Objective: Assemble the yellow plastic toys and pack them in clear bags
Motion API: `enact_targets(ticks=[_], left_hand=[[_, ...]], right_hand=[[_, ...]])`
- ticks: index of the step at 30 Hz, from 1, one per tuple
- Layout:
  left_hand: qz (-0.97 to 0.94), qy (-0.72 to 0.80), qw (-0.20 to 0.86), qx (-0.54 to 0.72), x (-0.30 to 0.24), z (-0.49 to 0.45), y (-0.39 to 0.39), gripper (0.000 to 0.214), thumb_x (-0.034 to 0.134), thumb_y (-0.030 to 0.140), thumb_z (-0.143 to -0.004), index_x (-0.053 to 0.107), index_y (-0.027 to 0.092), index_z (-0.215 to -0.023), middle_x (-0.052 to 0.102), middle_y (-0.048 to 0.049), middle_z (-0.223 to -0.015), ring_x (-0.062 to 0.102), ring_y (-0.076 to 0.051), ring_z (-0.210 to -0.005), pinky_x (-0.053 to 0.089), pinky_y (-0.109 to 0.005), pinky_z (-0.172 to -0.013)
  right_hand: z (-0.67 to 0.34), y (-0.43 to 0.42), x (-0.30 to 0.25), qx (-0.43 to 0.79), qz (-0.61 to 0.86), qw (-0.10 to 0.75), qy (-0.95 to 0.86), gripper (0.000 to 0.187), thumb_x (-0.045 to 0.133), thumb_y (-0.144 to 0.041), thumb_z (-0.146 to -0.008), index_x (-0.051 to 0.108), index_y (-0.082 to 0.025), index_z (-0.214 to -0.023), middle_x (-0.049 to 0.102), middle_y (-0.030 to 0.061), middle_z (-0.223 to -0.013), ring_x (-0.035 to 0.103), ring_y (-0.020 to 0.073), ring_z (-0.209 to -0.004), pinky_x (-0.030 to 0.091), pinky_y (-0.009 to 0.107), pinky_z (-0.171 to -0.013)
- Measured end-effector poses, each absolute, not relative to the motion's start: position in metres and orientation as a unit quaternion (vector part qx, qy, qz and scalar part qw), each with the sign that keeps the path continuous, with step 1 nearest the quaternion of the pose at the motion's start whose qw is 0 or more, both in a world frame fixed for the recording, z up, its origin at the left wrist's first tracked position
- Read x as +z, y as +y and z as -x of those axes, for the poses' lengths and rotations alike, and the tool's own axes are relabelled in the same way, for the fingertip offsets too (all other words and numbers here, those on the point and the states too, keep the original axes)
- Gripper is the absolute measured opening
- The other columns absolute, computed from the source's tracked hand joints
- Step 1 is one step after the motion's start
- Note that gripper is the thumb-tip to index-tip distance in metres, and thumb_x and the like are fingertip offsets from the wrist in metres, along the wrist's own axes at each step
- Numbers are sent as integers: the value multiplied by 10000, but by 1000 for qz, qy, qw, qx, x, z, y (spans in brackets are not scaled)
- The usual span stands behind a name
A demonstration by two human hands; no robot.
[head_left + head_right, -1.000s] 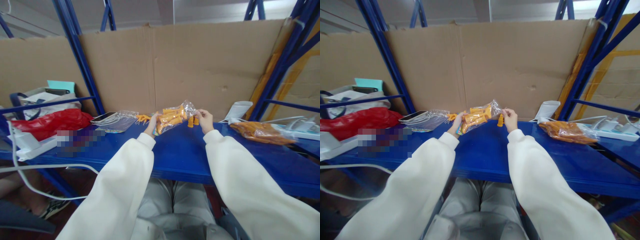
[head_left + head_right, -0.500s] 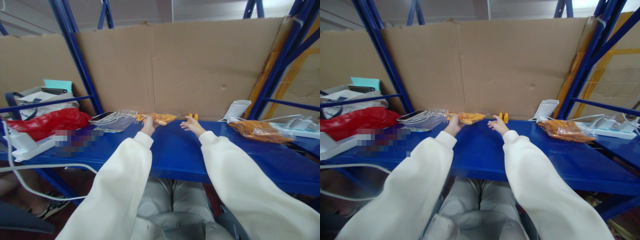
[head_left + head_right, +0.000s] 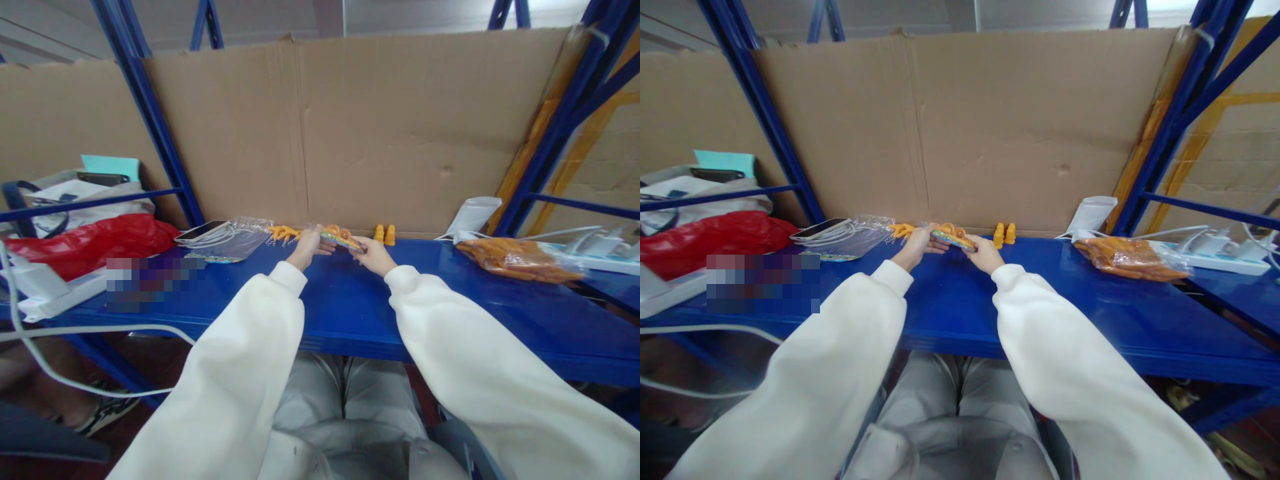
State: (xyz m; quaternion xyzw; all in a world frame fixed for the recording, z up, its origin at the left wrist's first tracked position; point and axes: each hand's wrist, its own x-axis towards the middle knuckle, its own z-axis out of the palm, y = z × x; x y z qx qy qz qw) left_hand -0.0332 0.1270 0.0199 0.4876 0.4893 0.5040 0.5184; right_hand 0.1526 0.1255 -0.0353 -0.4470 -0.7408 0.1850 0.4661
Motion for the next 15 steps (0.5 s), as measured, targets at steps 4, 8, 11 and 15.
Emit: enact_targets(ticks=[4,8,11,15], left_hand=[[-503,498,506,492,20,36,130,380,443,317,-988,745,87,-961,710,-134,-588,722,-240,-589,584,-293,-587],[-474,515,537,471,21,44,135,451,446,442,-969,757,120,-916,700,-133,-576,690,-245,-544,580,-322,-570],[-467,543,548,432,16,49,140,417,466,431,-962,742,124,-904,706,-135,-596,670,-243,-523,582,-346,-576],[-481,517,551,446,1,50,153,349,482,365,-964,730,125,-912,674,-124,-564,681,-261,-541,598,-390,-633]], right_hand=[[-156,125,-32,124,472,481,-729,380,629,-290,-915,755,-225,-1267,772,62,-780,749,260,-782,579,520,-927],[-157,121,-29,90,501,456,-730,395,642,-321,-934,754,-181,-1287,759,86,-717,739,259,-714,572,502,-917],[-156,116,-25,49,541,409,-734,401,665,-316,-934,746,-199,-1309,775,107,-774,752,277,-776,552,475,-947],[-156,109,-18,13,575,356,-736,376,613,-238,-955,748,-244,-1306,773,85,-766,757,268,-825,541,452,-959]])
